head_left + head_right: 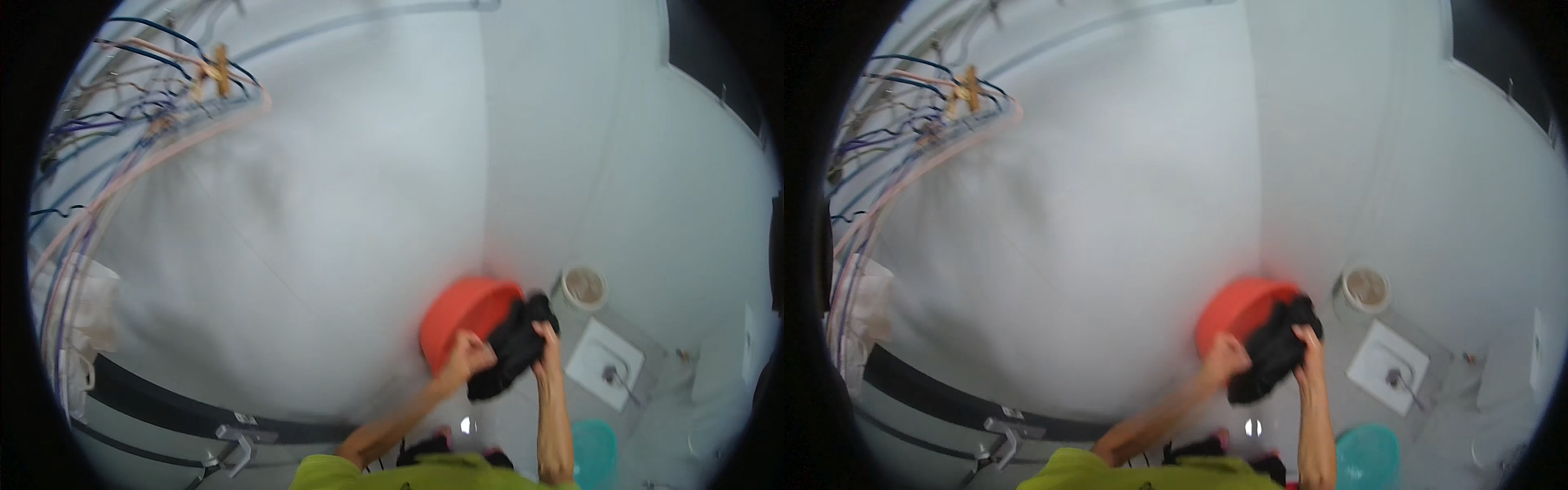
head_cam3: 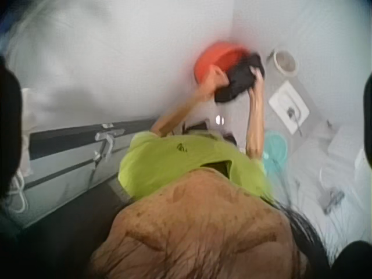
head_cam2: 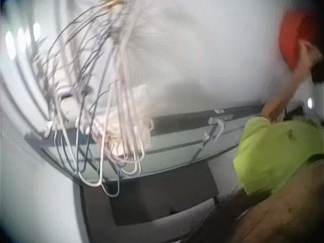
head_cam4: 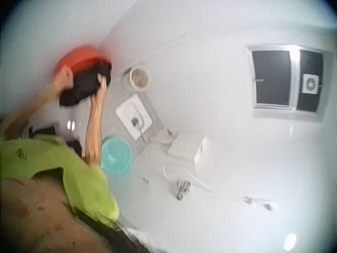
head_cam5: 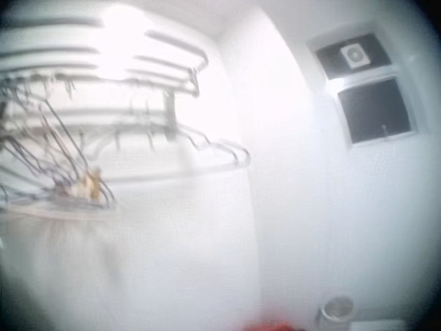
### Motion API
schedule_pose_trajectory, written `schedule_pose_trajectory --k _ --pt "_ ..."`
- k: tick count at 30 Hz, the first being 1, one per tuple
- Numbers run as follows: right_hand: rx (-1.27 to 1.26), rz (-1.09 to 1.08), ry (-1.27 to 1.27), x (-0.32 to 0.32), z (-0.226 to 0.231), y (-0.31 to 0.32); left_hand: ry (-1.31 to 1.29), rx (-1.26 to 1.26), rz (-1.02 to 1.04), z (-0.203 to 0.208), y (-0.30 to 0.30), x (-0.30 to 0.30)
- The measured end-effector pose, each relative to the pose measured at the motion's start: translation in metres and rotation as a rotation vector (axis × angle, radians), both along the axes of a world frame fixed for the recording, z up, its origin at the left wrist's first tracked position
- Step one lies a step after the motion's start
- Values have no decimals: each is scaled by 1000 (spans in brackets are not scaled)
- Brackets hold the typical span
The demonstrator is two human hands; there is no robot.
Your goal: The person washes a red t-shirt and black pants by hand in a soapy basin, then wrings and hangs each item on hangers. They also hang a beige towel and a white cloth on hangers. The person uses a blue basin, a white bucket, and multiple hangers.
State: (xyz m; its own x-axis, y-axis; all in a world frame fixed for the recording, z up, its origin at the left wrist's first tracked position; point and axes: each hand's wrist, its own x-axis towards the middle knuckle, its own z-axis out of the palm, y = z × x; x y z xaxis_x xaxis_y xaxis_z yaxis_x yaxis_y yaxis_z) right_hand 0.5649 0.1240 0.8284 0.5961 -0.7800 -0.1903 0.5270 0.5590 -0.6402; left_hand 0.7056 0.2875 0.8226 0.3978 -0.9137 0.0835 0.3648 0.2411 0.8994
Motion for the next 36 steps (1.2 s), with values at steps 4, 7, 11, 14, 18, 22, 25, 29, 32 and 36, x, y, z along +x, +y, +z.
schedule_pose_trajectory --k 4,7,11,14,18,22,25,29,32,36 --pt "-377 165 141 16 47 12 95 329 271 24 -13 3" --pt "-686 268 189 23 71 29 -71 167 243 55 -12 11" --pt "-716 284 144 11 73 29 89 138 143 76 -9 13" --pt "-560 271 86 -2 62 17 148 114 209 79 -3 7" --pt "-376 234 8 -24 50 2 272 27 237 86 -4 2" --pt "-506 244 172 -52 37 -16 279 -53 155 107 -12 5" --pt "-647 203 494 -71 12 -33 223 -76 125 123 -26 -2" --pt "-828 126 740 -73 -21 -44 253 -114 134 146 -43 -13" --pt "-779 -14 832 -64 -8 -42 233 -115 152 160 -59 -23" --pt "-382 -24 355 -49 63 -38 169 -77 93 168 -81 -36"
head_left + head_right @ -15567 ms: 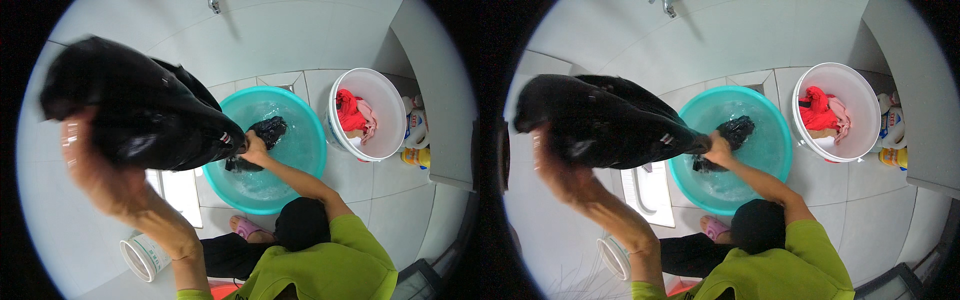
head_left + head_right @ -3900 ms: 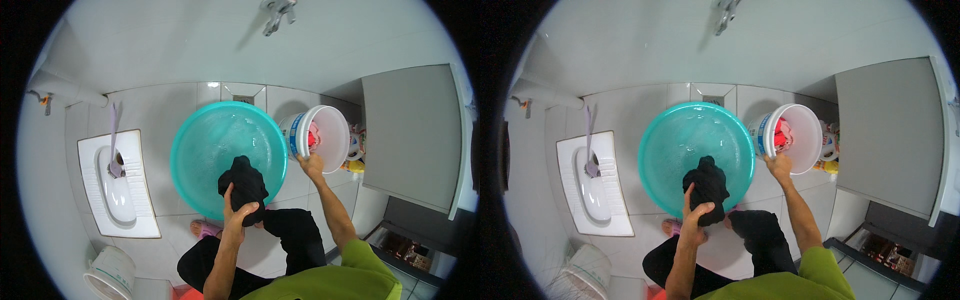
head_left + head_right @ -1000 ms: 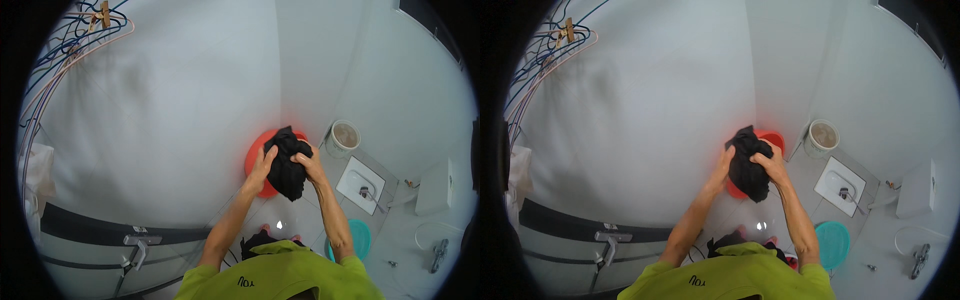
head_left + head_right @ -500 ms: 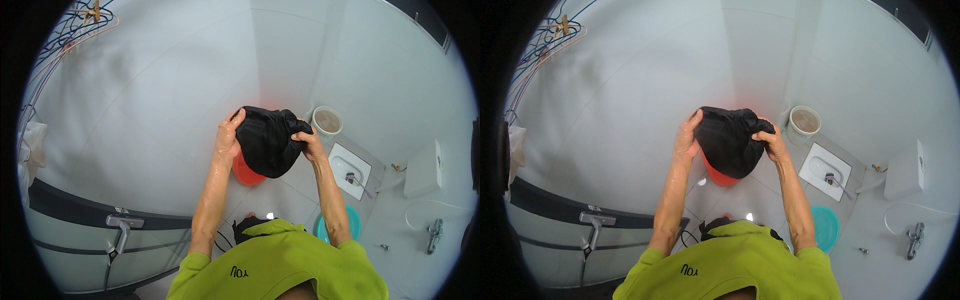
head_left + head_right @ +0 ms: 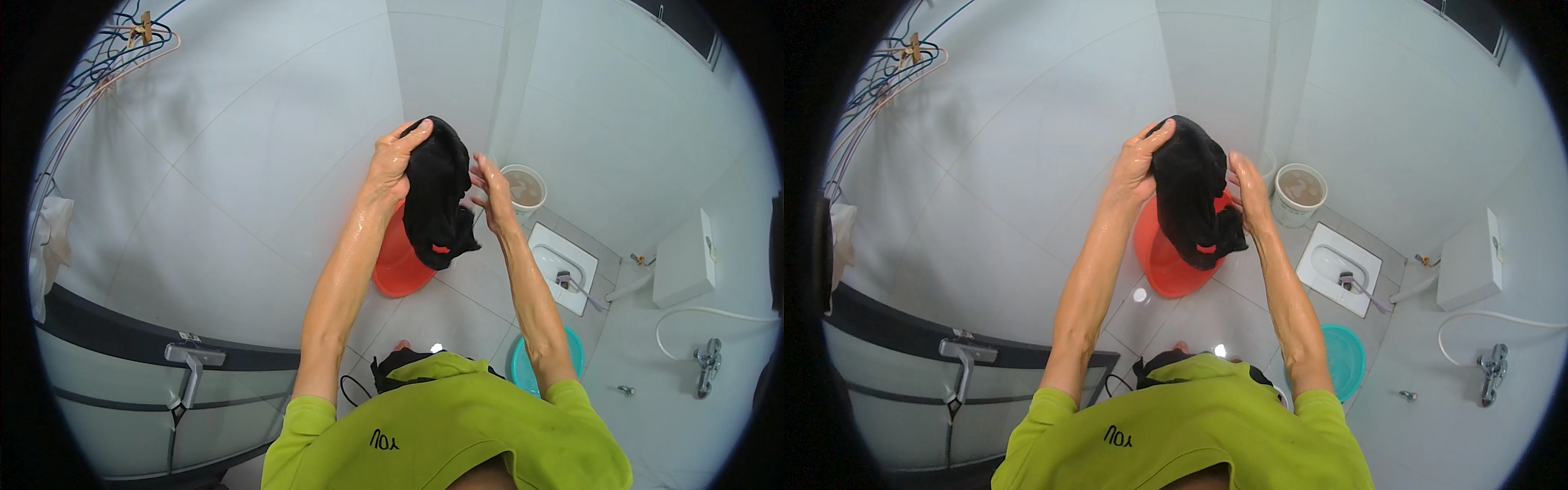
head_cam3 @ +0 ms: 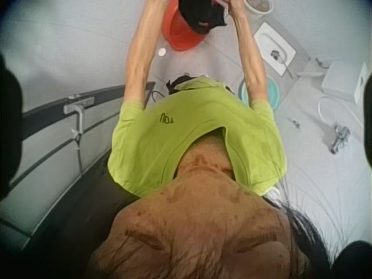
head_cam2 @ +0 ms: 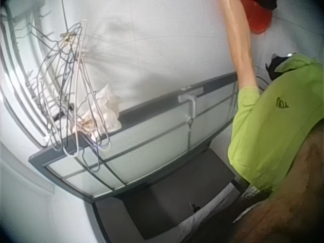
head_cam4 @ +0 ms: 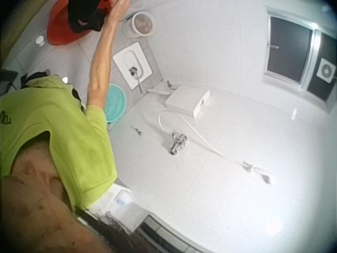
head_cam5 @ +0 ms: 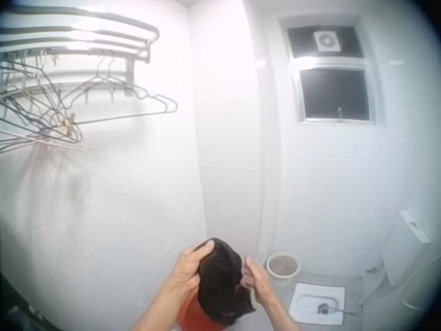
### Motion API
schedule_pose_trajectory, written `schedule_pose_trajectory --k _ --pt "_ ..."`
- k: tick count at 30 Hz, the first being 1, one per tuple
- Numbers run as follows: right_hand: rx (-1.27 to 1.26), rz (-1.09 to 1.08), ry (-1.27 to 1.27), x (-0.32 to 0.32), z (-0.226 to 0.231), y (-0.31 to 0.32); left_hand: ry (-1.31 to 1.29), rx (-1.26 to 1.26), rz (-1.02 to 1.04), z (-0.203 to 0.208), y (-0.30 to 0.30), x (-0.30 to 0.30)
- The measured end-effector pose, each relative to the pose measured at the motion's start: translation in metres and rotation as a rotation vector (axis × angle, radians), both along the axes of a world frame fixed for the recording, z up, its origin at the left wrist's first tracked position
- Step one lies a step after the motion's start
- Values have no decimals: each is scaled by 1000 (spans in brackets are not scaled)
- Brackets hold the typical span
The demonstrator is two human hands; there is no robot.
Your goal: The person washes a red t-shirt and black pants by hand in a soapy basin, then wrings and hangs each item on hangers. They also hang a beige towel and a white cloth on hangers. The person uses a blue basin, a white bucket, and multiple hangers.
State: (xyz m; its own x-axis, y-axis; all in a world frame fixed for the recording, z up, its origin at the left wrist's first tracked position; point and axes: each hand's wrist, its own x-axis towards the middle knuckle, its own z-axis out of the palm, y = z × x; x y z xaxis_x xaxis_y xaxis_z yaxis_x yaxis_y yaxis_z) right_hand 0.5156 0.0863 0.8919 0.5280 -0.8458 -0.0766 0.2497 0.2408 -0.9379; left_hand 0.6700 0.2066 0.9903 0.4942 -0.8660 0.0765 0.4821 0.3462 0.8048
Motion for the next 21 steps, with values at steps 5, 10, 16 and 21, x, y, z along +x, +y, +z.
schedule_pose_trajectory --k 5,10,16,21 --pt "-98 274 -152 21 51 7 -110 44 -34 -12 -14 -8" --pt "-26 150 -223 17 48 -8 107 97 -18 -31 2 16" --pt "-87 368 -395 -2 67 -13 -112 480 -184 -42 38 30" --pt "-123 411 -345 -8 78 4 -387 530 -137 -29 80 6"
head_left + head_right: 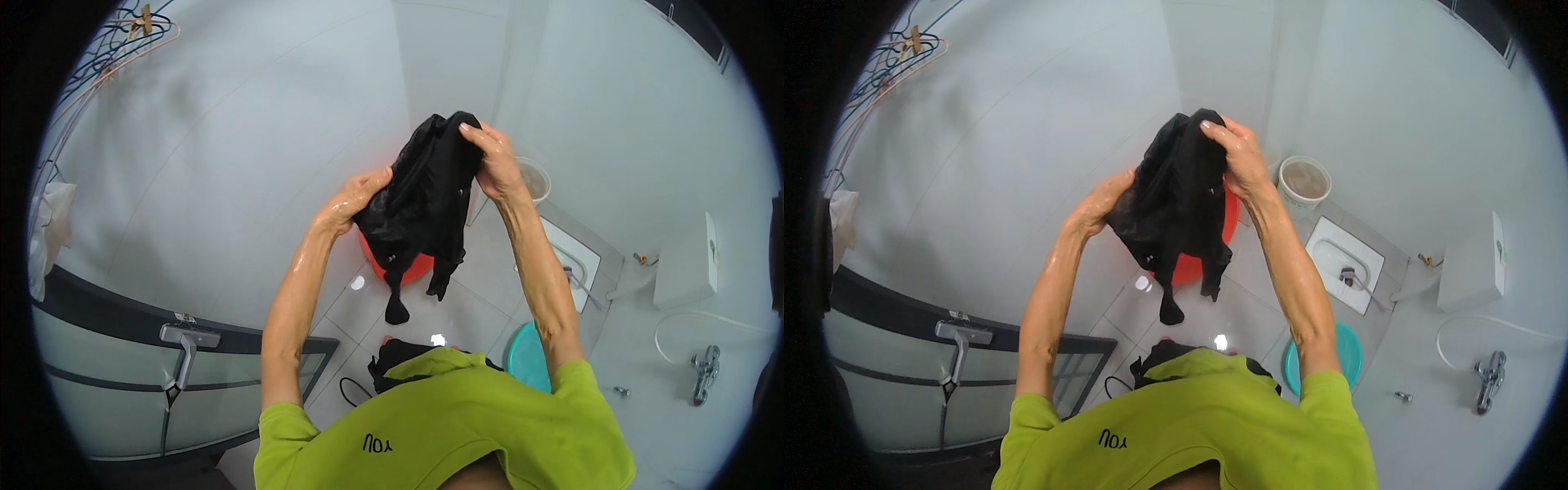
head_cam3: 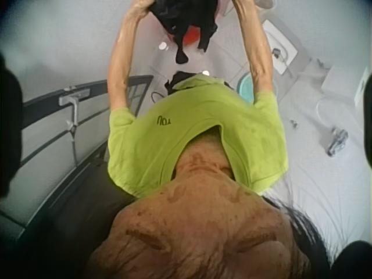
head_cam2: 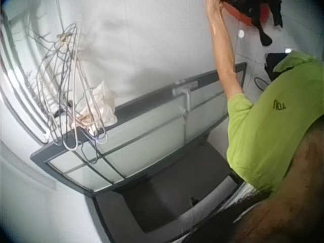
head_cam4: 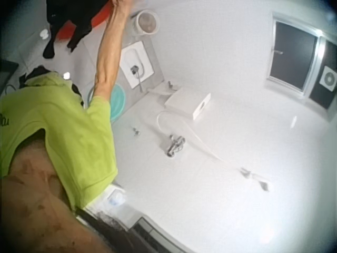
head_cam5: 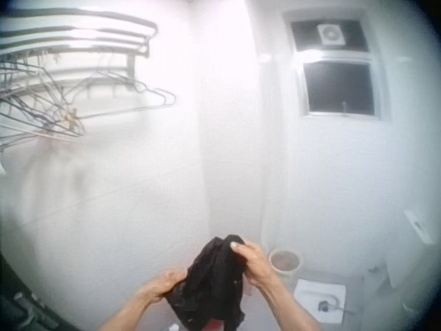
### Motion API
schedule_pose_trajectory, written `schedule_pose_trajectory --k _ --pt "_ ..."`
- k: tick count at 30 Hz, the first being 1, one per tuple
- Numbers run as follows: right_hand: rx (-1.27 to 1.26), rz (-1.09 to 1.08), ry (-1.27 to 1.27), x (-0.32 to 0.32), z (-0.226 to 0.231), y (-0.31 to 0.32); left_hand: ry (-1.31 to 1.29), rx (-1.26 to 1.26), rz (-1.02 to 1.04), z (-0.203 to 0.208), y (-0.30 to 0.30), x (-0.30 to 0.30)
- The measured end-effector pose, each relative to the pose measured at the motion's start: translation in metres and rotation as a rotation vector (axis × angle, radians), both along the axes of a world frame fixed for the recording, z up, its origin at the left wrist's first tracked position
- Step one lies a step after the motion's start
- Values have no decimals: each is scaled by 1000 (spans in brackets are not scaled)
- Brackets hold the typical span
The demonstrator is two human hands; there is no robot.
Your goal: The person washes a red t-shirt and black pants by hand in a soapy basin, then wrings and hangs each item on hangers. They also hang a beige towel and a white cloth on hangers. The person uses a blue basin, a white bucket, and multiple hangers.
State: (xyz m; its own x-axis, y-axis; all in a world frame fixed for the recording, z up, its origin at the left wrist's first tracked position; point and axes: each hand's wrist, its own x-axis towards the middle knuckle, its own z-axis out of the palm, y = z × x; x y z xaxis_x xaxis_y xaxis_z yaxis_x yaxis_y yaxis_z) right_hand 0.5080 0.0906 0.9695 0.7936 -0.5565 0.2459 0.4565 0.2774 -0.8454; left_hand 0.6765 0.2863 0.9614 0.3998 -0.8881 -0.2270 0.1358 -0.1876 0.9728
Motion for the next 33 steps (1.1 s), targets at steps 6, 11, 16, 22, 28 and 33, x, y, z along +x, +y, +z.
schedule_pose_trajectory --k 6,11,16,22,28,33 --pt "-38 23 -21 8 24 20 -1040 -30 116 -7 32 5" --pt "-149 39 -13 40 44 63 -1363 127 665 -44 47 54" --pt "-206 0 -26 68 49 81 -235 262 510 -70 40 79" --pt "-284 -122 81 65 36 56 701 -269 454 -37 33 111" --pt "-197 -161 150 56 -1 8 545 -296 286 25 46 135" --pt "-91 -283 233 57 -37 -28 -242 27 127 65 63 134"
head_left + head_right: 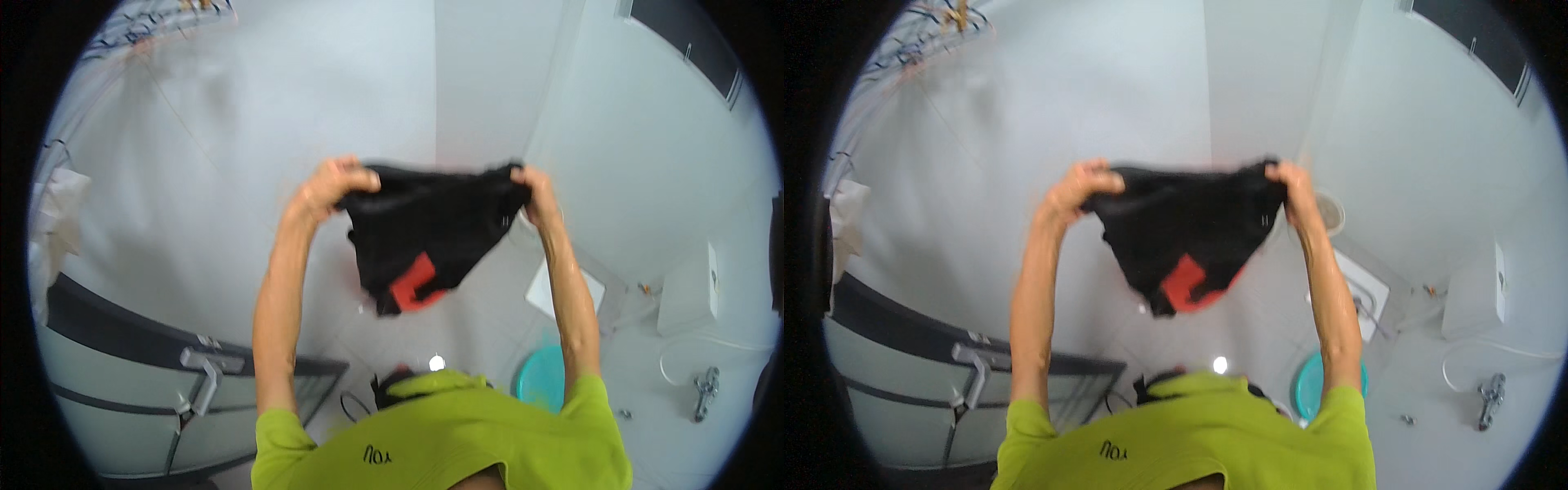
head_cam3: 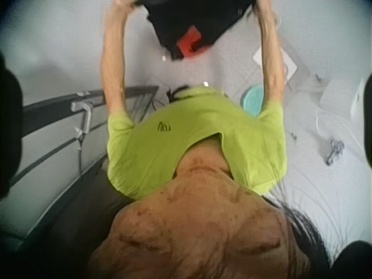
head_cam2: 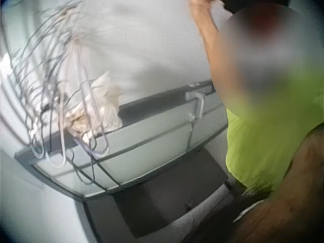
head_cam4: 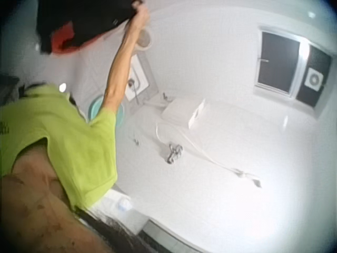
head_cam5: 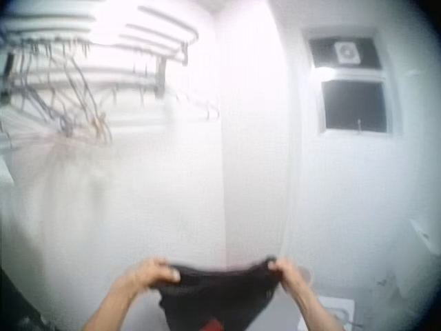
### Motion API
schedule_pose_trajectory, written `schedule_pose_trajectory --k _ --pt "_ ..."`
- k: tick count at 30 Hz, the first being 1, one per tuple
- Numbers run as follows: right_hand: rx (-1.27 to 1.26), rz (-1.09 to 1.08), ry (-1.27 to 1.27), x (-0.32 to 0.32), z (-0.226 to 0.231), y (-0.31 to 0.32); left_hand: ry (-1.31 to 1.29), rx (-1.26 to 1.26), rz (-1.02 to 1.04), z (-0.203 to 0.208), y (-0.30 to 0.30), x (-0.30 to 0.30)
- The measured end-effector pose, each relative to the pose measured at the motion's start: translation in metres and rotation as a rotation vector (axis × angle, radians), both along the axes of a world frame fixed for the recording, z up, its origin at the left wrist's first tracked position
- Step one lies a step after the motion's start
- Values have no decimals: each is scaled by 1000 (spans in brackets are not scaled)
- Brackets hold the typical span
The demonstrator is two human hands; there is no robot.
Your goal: The person washes a red t-shirt and black pants by hand in a soapy basin, then wrings and hangs each item on hangers. They also hang a beige towel and a white cloth on hangers. The person uses a blue basin, a white bucket, and multiple hangers.
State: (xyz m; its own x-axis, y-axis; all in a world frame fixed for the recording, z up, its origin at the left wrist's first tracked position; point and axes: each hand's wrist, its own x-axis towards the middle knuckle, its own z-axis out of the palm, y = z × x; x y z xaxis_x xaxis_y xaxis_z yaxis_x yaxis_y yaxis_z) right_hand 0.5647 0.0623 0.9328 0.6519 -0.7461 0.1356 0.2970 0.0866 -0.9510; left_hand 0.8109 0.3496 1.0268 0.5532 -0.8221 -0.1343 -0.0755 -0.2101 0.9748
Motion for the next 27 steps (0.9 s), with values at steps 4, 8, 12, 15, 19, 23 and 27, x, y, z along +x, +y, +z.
schedule_pose_trajectory --k 4,8,12,15,19,23,27 --pt "-377 79 291 10 -33 -2 -315 155 -46 -2 5 -5" --pt "-395 330 456 27 -49 4 -465 249 -142 -25 10 -1" --pt "-1056 372 651 48 -1 17 -322 229 13 -46 24 7" --pt "-1250 94 483 72 98 29 -51 146 117 -54 28 10" --pt "-1416 -389 -221 110 270 41 30 116 153 -67 25 3" --pt "-1480 -696 -234 164 390 62 211 12 270 -88 32 -2" --pt "-1738 -924 -258 228 426 73 298 -5 344 -108 58 11"
